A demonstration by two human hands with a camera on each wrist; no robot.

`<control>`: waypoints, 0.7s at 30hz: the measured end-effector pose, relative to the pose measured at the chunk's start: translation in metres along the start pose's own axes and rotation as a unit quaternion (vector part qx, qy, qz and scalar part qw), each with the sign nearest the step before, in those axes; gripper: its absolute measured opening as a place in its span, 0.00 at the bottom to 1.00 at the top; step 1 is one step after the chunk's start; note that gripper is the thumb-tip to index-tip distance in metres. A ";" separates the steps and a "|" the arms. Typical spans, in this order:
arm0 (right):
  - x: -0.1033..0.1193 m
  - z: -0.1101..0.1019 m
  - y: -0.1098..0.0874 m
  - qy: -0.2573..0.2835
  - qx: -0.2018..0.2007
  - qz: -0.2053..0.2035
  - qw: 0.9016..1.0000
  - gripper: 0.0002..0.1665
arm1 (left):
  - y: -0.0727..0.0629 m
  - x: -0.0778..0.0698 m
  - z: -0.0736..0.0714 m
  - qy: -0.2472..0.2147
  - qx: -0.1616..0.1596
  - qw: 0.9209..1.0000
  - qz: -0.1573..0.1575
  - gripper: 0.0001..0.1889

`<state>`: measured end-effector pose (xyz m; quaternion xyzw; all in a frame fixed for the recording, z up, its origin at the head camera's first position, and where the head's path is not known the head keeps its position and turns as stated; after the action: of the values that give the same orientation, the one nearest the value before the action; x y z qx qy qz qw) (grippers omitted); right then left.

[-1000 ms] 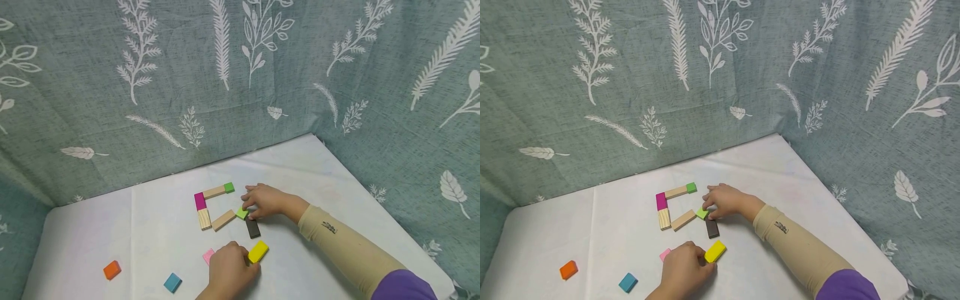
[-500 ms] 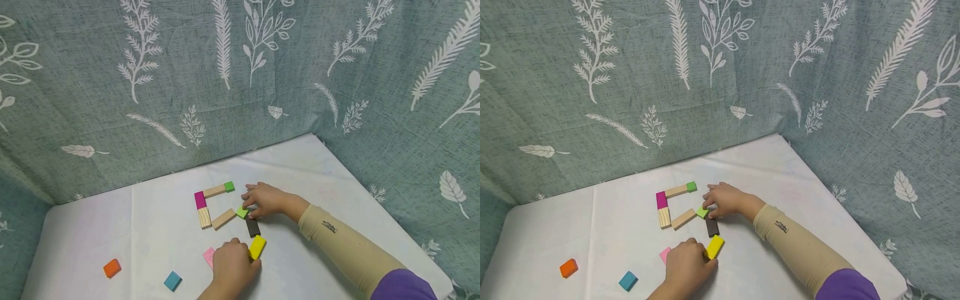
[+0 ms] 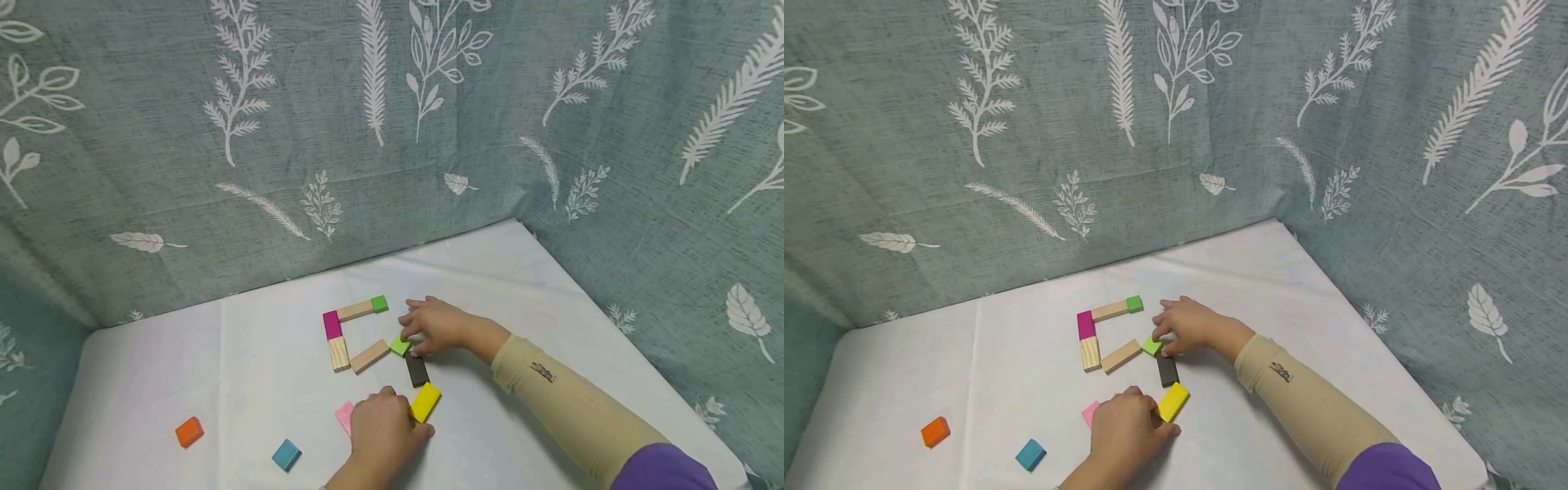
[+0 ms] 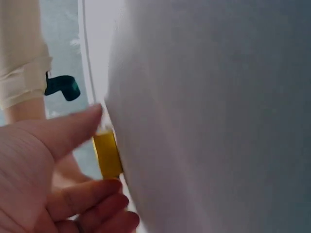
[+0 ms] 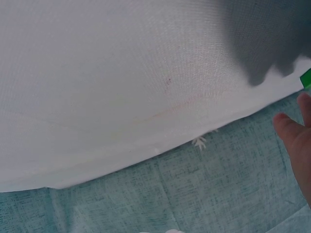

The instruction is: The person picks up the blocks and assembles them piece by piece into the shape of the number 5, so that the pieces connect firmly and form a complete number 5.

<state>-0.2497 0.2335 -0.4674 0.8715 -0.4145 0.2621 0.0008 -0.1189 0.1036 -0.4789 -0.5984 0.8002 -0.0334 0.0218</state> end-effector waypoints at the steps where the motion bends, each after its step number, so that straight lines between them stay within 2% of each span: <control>1: 0.000 0.000 0.000 0.002 -0.001 -0.002 1.000 0.18 | -0.001 0.002 -0.002 -0.005 -0.003 1.000 -0.004 0.26; 4: -0.001 0.000 -0.001 0.003 -0.002 -0.004 1.000 0.18 | -0.006 0.014 -0.011 -0.028 -0.005 0.999 -0.029 0.27; 6: -0.001 0.000 -0.001 0.003 -0.002 -0.002 1.000 0.17 | -0.011 0.030 -0.017 -0.038 -0.001 0.997 -0.060 0.28; 10: 0.002 0.001 0.001 0.003 0.002 -0.013 1.000 0.18 | -0.028 0.078 -0.023 -0.024 0.045 0.987 -0.155 0.30; 13: 0.004 0.001 0.002 0.003 0.003 -0.019 1.000 0.18 | -0.043 0.105 -0.019 -0.004 0.097 0.974 -0.205 0.34; 15: 0.003 0.001 0.002 0.002 0.004 -0.015 1.000 0.18 | -0.049 0.111 -0.012 0.004 0.127 0.969 -0.211 0.37; 17: 0.003 0.000 0.001 -0.002 0.004 -0.010 1.000 0.18 | -0.051 0.108 -0.004 0.004 0.143 0.968 -0.204 0.39; 19: 0.002 0.000 0.000 -0.001 0.003 -0.007 1.000 0.17 | -0.049 0.101 0.004 0.006 0.144 0.970 -0.195 0.40; 21: 0.002 0.000 -0.001 0.002 0.002 -0.008 1.000 0.17 | -0.045 0.094 0.011 0.008 0.132 0.972 -0.193 0.40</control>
<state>-0.2482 0.2329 -0.4667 0.8743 -0.4068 0.2649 0.0019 -0.1017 0.0002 -0.4854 -0.7329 0.6586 -0.1467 0.0874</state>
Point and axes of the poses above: each hand's wrist, its own y-axis towards the middle knuckle, its own z-axis out of the palm, x = y × z, the point moved 5 cm from there along y, towards the middle knuckle, and after that the axes turned 15 degrees about y, right-handed, at the moved point
